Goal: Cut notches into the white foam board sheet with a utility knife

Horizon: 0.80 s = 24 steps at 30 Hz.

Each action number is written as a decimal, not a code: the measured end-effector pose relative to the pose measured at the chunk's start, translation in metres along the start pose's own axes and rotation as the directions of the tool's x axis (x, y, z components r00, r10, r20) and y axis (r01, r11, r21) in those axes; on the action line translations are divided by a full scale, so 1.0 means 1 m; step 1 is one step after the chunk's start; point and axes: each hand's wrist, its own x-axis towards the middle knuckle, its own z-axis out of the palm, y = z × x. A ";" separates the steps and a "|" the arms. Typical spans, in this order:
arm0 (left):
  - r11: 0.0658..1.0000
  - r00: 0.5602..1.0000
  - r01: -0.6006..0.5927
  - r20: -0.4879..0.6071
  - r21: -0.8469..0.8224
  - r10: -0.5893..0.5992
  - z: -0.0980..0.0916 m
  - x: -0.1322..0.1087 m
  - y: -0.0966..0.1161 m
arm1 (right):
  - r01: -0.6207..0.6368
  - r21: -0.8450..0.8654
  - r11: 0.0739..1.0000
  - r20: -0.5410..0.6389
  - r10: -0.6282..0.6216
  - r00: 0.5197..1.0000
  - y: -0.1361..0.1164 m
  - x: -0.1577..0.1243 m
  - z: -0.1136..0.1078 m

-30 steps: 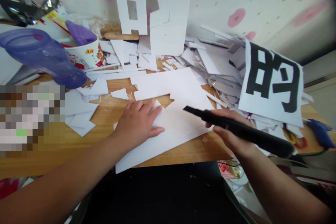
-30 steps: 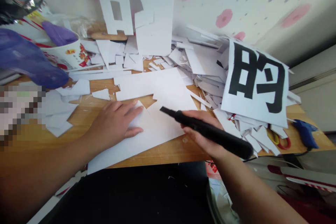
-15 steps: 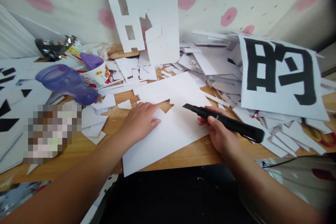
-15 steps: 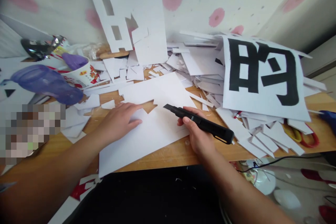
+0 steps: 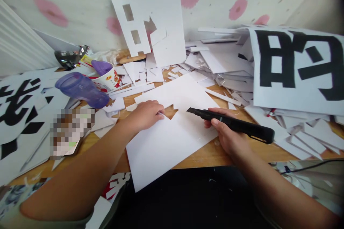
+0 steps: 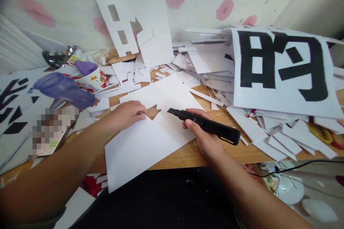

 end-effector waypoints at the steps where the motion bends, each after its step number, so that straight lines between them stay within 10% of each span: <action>1: 1.000 1.000 -0.013 0.021 -0.008 0.013 -0.002 0.001 0.000 | 0.003 -0.011 1.000 0.003 -0.003 1.000 0.001 0.000 -0.001; 15: 0.994 0.960 -0.105 0.263 0.020 0.096 -0.021 0.021 0.002 | 0.011 -0.081 0.997 0.021 -0.009 1.000 0.002 -0.001 -0.002; 24: 0.988 0.996 -0.088 0.040 0.126 0.083 -0.007 -0.014 0.026 | -0.067 0.137 0.988 0.038 0.062 0.997 -0.017 0.005 -0.003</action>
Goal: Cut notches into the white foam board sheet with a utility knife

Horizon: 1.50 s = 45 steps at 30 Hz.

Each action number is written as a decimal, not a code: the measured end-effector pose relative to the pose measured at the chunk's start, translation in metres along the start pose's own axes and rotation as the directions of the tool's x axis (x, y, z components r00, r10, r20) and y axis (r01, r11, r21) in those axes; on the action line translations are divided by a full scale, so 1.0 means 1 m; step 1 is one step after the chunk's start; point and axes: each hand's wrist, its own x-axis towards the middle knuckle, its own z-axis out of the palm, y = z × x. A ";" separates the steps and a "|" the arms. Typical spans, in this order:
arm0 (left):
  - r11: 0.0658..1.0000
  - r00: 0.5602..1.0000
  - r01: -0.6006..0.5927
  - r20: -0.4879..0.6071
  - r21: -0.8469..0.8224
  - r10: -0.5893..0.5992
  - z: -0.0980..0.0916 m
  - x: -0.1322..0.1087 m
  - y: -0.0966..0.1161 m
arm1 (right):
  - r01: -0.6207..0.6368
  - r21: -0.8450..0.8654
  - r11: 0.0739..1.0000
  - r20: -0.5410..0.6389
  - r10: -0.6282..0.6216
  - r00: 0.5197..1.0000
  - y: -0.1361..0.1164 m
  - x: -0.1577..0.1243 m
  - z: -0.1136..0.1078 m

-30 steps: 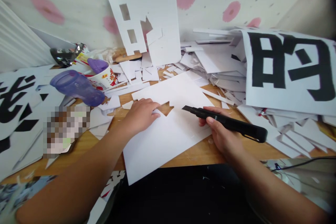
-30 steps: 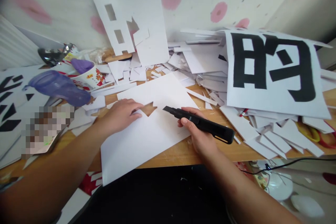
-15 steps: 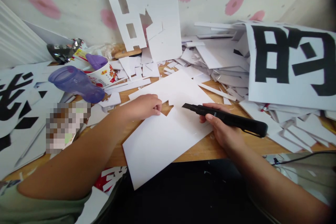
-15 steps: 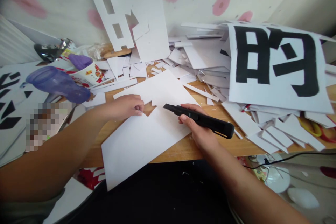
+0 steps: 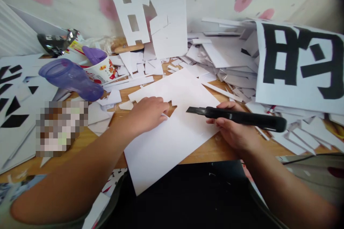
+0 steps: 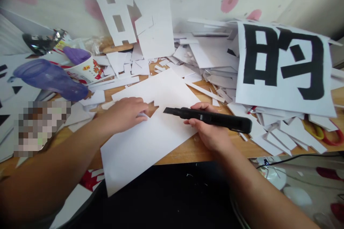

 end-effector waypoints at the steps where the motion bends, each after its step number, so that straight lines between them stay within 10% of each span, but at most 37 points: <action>1: 1.000 1.000 -0.006 -0.024 -0.020 0.006 0.004 -0.003 0.003 | -0.029 0.028 0.999 0.004 0.029 1.000 -0.005 0.002 0.002; 11: 0.963 0.978 -0.150 -0.180 -0.226 0.110 0.035 -0.001 -0.004 | -0.295 0.119 0.948 0.114 0.282 0.953 -0.019 0.016 0.028; 23: 0.995 0.986 -0.098 -0.139 -0.024 0.094 0.030 -0.007 0.009 | -0.213 -0.085 0.973 -0.236 0.189 0.953 -0.002 0.023 0.053; 45: 0.907 0.947 -0.320 -0.053 -0.272 0.318 0.035 -0.005 -0.003 | -0.171 -0.118 0.978 -0.208 0.144 0.968 0.012 0.019 0.054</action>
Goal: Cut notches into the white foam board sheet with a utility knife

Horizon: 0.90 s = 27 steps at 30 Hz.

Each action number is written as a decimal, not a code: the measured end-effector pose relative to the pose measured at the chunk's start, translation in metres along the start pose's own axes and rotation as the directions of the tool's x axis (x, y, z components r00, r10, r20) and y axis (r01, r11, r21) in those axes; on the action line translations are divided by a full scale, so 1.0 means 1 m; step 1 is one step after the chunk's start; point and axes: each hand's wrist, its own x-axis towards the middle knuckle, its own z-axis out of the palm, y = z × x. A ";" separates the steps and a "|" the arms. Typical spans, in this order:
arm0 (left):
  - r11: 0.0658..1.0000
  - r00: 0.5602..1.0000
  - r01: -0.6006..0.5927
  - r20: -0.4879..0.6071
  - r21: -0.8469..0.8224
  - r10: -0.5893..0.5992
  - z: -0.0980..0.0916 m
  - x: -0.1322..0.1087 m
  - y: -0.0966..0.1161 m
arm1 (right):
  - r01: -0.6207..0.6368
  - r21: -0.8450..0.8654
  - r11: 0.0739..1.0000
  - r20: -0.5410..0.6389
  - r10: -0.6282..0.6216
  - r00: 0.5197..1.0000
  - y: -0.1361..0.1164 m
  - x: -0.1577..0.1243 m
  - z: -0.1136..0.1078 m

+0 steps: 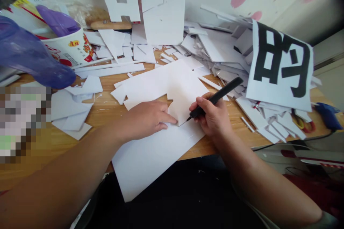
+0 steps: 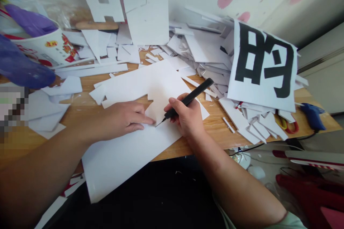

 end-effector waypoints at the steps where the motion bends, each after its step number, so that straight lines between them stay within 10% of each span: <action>1: 1.000 1.000 0.002 0.002 -0.001 -0.002 0.000 0.000 0.000 | 0.004 0.000 1.000 0.004 -0.004 1.000 0.001 -0.001 0.000; 12: 0.999 0.997 -0.049 0.053 -0.001 0.049 -0.002 -0.002 -0.003 | 0.221 -0.200 0.955 0.051 -0.215 0.975 -0.001 -0.006 0.001; 27: 0.999 0.998 -0.042 0.043 -0.007 0.042 0.002 0.000 -0.007 | 0.128 -0.082 0.988 -0.068 -0.134 0.989 0.008 0.006 -0.007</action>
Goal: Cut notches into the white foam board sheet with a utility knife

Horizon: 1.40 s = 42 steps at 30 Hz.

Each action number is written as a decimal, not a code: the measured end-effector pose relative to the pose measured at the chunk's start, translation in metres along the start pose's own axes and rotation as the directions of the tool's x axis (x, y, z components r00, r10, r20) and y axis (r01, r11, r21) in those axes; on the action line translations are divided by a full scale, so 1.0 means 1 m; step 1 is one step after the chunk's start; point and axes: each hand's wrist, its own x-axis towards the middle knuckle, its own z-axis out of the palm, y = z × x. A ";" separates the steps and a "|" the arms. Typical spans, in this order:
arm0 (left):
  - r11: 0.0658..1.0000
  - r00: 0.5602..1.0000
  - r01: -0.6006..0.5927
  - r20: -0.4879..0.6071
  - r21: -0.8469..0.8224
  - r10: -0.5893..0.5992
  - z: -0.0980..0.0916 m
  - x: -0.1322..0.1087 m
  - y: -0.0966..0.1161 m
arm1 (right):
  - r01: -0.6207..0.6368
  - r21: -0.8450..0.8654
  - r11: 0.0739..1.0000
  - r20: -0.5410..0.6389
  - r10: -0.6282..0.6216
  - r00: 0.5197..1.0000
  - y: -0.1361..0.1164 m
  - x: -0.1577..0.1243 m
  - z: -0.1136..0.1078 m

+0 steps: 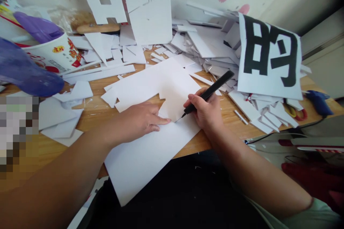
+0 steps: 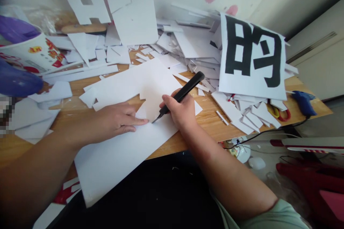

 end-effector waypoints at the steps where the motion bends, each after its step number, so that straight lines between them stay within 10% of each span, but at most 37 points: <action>1: 1.000 1.000 -0.003 0.004 0.011 0.003 0.000 0.000 0.000 | 0.003 0.004 1.000 -0.006 -0.003 1.000 0.000 0.001 -0.001; 14: 0.991 0.999 -0.044 0.014 0.123 0.043 -0.005 -0.003 0.012 | 0.126 -0.316 0.940 0.113 -0.095 0.989 -0.010 0.012 -0.011; 24: 0.990 0.999 -0.041 0.007 0.138 0.041 -0.005 -0.003 0.012 | 0.012 -0.034 0.999 0.015 -0.011 1.000 0.000 0.018 -0.014; 32: 0.986 0.999 -0.046 -0.009 0.163 0.048 -0.005 -0.003 0.014 | 0.061 -0.116 0.991 0.113 -0.048 0.992 -0.010 0.024 -0.016; 42: 0.984 0.998 -0.064 -0.017 0.169 0.068 -0.003 -0.004 0.012 | 0.011 -0.055 0.998 -0.034 -0.013 0.999 0.000 0.030 -0.021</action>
